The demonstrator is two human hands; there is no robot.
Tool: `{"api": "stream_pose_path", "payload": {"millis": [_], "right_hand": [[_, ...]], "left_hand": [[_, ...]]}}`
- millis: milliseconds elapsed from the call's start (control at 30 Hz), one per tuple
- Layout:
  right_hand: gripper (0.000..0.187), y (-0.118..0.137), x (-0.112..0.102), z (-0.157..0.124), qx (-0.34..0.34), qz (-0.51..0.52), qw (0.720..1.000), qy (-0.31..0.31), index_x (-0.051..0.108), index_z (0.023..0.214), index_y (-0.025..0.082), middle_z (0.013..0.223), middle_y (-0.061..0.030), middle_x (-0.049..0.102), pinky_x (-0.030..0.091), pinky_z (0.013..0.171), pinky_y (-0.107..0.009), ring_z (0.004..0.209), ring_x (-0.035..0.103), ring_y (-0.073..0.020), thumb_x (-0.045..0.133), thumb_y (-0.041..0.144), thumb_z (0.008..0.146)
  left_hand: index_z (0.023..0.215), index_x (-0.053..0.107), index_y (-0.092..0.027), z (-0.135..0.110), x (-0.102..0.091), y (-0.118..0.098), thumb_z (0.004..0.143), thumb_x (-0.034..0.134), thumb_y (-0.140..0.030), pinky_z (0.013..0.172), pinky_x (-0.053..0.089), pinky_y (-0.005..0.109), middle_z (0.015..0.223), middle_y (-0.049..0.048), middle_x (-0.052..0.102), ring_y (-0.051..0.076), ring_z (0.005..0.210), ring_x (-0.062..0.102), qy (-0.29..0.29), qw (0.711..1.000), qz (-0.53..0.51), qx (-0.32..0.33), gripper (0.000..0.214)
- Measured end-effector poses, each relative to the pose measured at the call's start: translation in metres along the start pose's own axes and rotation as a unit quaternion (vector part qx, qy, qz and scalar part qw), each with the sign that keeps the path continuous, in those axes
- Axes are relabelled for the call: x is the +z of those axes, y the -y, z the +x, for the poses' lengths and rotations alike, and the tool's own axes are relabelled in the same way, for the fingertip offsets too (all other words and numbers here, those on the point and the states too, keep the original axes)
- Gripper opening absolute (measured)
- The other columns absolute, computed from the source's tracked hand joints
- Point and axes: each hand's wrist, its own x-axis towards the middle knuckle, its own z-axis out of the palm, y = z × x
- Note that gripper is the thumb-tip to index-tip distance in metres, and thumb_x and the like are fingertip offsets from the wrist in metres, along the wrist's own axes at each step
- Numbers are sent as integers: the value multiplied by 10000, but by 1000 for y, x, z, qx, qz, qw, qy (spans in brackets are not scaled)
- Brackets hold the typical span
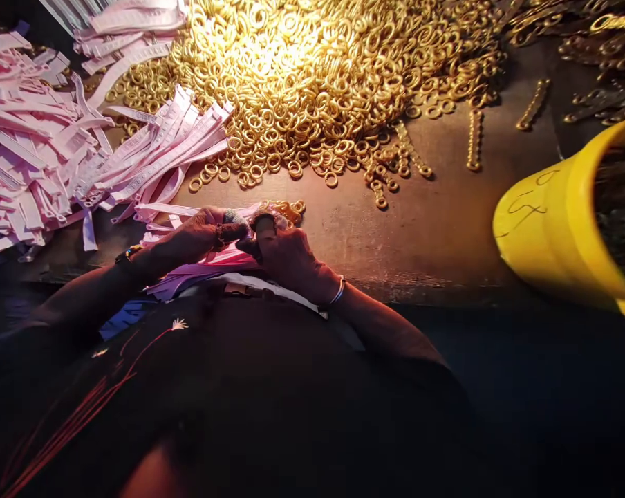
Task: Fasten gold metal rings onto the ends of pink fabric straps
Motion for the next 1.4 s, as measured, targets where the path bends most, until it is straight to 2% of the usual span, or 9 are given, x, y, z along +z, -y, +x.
{"api": "stream_pose_path", "payload": {"millis": [167,333,633,833,933,1067,1200,1300,1400], "right_hand": [[474,6,-3,6,23,44,998,-31,537,1002,187,797,-82,562,396,669,-326,721,535,-205,577,659,974],[448,8,-8,21,8,117,993,5,463,920,215,812,-29,542,391,694,-296,711,474,-158,599,640,961],[155,3,-6,37,-53,-51,993,89,536,982,164,882,-59,615,385,745,-287,763,519,-167,597,306,990],[286,-9,-16,38,-54,-161,980,106,589,1007,120,881,-72,630,318,686,-273,699,468,-143,604,406,1028],[433,-23,-29,26,-56,-170,981,79,605,996,127,856,-64,616,326,697,-273,725,487,-151,535,550,1057],[493,-49,-51,8,-66,-164,981,83,650,909,155,850,-70,638,373,751,-284,787,519,-169,450,571,1081],[373,-81,-74,2,83,-244,963,-73,697,1017,127,901,-122,669,413,839,-324,893,548,-216,475,423,1060],[279,-108,-87,3,298,-361,868,-165,683,1093,69,906,-180,674,393,848,-356,900,567,-257,562,282,960],[299,-129,-94,1,368,-422,822,-99,647,1161,59,824,-168,664,323,713,-346,686,497,-216,530,190,919]], "left_hand": [[677,701,-134,-11,6,3,751,898,-503,526,401,240,630,38,641,105,562,531,-4,999,-23,41,425],[665,681,-140,-10,7,10,685,927,-559,514,370,227,595,3,602,86,544,496,-33,994,-80,69,487],[627,588,-152,-1,7,13,618,957,-525,464,238,221,554,-44,460,47,495,328,-31,994,-106,24,525],[705,653,-178,19,-14,8,682,864,-469,521,356,265,631,21,588,118,555,453,9,997,77,19,360],[954,726,-215,33,-32,14,764,755,-441,680,520,375,849,65,695,230,735,633,-33,968,241,55,297],[1105,732,-213,41,-40,30,804,723,-367,1023,492,532,1154,135,692,342,1124,632,-83,847,504,145,338],[1127,738,-162,26,-30,44,951,589,-341,979,481,504,1163,204,686,352,1120,609,-58,768,637,35,292],[1121,746,-159,12,-23,54,1010,497,-411,949,497,462,1107,184,694,314,1058,620,-56,768,638,9,371],[1042,751,-176,4,-24,62,995,520,-427,896,520,383,1009,132,707,257,967,628,-67,799,597,27,344]]}}
